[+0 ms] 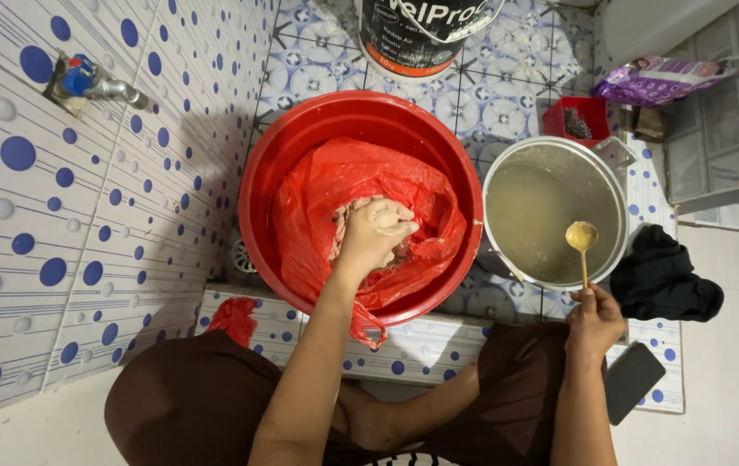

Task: Mixing and kneading food ingredients in a bowl while gradually adding liquid with a spoon

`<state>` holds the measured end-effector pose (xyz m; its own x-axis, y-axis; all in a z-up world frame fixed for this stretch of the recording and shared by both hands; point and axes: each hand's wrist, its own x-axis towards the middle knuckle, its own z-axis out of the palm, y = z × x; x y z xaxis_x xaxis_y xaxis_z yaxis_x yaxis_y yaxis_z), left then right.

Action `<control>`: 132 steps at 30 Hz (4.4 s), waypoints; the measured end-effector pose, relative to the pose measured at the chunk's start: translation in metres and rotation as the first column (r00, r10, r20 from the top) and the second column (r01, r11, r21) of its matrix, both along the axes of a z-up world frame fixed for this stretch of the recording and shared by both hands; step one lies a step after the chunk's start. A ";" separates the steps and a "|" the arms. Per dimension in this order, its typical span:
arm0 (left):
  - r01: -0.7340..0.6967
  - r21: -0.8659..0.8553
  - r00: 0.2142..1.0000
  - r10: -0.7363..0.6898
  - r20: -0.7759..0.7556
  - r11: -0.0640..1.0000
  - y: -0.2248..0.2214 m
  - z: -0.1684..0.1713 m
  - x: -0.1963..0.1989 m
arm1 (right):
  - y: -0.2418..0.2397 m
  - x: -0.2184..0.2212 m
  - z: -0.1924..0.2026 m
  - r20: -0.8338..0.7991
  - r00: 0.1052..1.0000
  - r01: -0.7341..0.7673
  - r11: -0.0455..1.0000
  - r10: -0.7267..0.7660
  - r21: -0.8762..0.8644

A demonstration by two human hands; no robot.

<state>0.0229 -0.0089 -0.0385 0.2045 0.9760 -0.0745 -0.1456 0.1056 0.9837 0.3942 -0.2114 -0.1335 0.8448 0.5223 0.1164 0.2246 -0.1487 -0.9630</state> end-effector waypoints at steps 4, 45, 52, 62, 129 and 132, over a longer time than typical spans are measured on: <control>-0.022 0.154 0.986 0.047 -0.163 0.988 -0.002 0.008 -0.006 | 0.000 0.003 0.002 0.011 1.000 -0.012 1.000 0.012 -0.010; -0.051 -0.250 0.997 0.062 0.035 0.967 0.001 0.004 0.013 | 0.079 -0.220 0.180 0.799 0.284 -0.416 0.819 0.530 -0.395; -0.049 -0.040 0.896 0.026 -0.443 0.998 0.000 -0.043 0.017 | 0.081 -0.224 0.176 0.626 0.466 -0.532 0.763 0.626 -0.367; 0.140 -0.246 0.535 -0.282 -0.797 0.959 -0.004 -0.020 0.015 | 0.073 -0.179 0.160 -0.246 0.765 -0.645 0.705 0.596 -0.295; 0.355 -0.532 0.864 -0.487 -0.129 0.769 0.031 -0.209 -0.011 | 0.013 0.023 -0.019 -0.018 0.994 0.103 0.994 -0.103 -0.021; 0.400 -0.404 0.897 -0.442 -0.012 0.823 0.026 -0.146 -0.012 | 0.007 0.028 -0.027 -0.059 0.989 0.138 0.990 -0.138 -0.003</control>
